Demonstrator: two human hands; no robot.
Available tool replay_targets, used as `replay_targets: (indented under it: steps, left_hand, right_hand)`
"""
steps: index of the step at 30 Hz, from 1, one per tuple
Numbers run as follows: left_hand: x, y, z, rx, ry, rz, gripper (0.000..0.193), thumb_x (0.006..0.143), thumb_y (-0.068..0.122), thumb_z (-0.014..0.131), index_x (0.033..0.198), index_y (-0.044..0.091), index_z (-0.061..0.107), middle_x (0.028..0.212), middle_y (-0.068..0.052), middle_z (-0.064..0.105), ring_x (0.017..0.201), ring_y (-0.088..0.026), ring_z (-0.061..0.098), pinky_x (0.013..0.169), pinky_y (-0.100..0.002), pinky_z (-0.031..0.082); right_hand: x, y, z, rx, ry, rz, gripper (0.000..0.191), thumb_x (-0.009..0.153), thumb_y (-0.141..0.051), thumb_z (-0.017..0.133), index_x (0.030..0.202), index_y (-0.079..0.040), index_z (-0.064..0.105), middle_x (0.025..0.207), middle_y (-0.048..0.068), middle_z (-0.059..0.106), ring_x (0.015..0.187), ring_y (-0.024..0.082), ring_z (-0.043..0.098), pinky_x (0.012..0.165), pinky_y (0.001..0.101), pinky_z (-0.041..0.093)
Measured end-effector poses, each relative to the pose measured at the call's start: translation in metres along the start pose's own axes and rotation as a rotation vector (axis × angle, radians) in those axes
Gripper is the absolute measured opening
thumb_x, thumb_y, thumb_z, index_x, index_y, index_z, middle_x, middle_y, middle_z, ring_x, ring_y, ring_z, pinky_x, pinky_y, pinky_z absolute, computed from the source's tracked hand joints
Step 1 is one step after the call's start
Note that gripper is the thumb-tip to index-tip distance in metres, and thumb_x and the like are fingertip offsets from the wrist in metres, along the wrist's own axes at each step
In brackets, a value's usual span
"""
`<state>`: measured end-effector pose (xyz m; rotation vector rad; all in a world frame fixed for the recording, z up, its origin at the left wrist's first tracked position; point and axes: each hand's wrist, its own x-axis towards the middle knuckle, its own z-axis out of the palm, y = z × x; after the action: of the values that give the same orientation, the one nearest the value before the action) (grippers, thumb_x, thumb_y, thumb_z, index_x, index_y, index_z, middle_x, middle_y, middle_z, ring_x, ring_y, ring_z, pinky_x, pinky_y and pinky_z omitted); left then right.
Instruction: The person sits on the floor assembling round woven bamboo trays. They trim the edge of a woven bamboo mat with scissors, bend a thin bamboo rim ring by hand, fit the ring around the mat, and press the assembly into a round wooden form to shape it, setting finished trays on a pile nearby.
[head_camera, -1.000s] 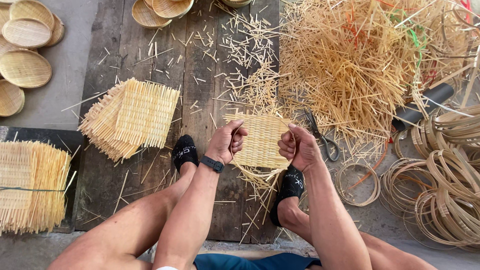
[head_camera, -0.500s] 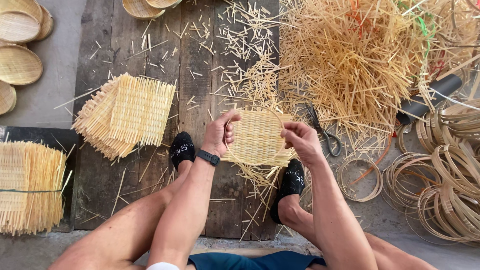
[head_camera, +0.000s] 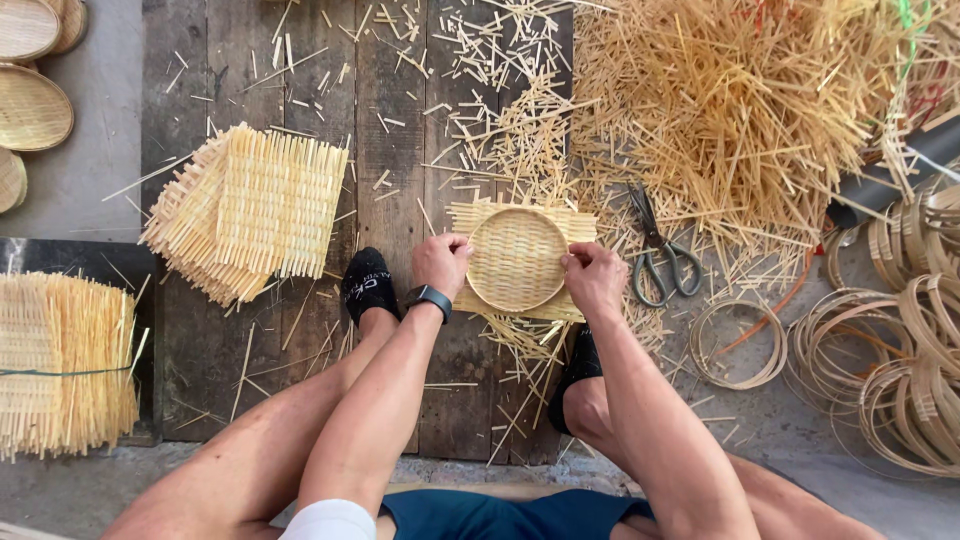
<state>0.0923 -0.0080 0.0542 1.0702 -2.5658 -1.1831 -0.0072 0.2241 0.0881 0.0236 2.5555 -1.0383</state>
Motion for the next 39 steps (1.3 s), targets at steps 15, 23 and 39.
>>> replay_targets:
  steps: [15,23,39]
  left_hand:
    - [0.001,-0.006,0.000,-0.024,-0.015,-0.053,0.013,0.077,0.017,0.084,0.088,0.011,0.081,0.078,-0.009,0.077,0.071,-0.021,0.074,0.071,-0.034,0.057]
    - [0.003,-0.003,0.001,-0.077,-0.026,-0.112,0.015,0.076,0.014,0.083,0.090,0.011,0.081,0.079,-0.007,0.077,0.072,-0.018,0.075,0.071,-0.032,0.058]
    - [0.015,-0.007,-0.007,-0.019,-0.136,-0.082,0.015,0.075,0.017,0.084,0.087,0.009,0.081,0.079,-0.009,0.077,0.073,-0.020,0.074,0.073,-0.034,0.059]
  right_hand:
    - [-0.002,0.006,0.007,0.097,0.008,0.055,0.018,0.083,-0.010,0.080,0.099,-0.002,0.079,0.086,0.014,0.078,0.076,0.020,0.074,0.077,0.0324,0.058]
    - [-0.002,0.011,0.008,0.082,0.028,0.013,0.019,0.082,-0.011,0.082,0.098,-0.002,0.080,0.083,0.013,0.078,0.074,0.019,0.074,0.077,0.0319,0.057]
    - [0.035,0.024,-0.010,0.090,-0.286,-0.019,0.022,0.077,-0.014,0.088,0.095,-0.005,0.081,0.086,0.011,0.078,0.078,0.017,0.071,0.075,0.0322,0.058]
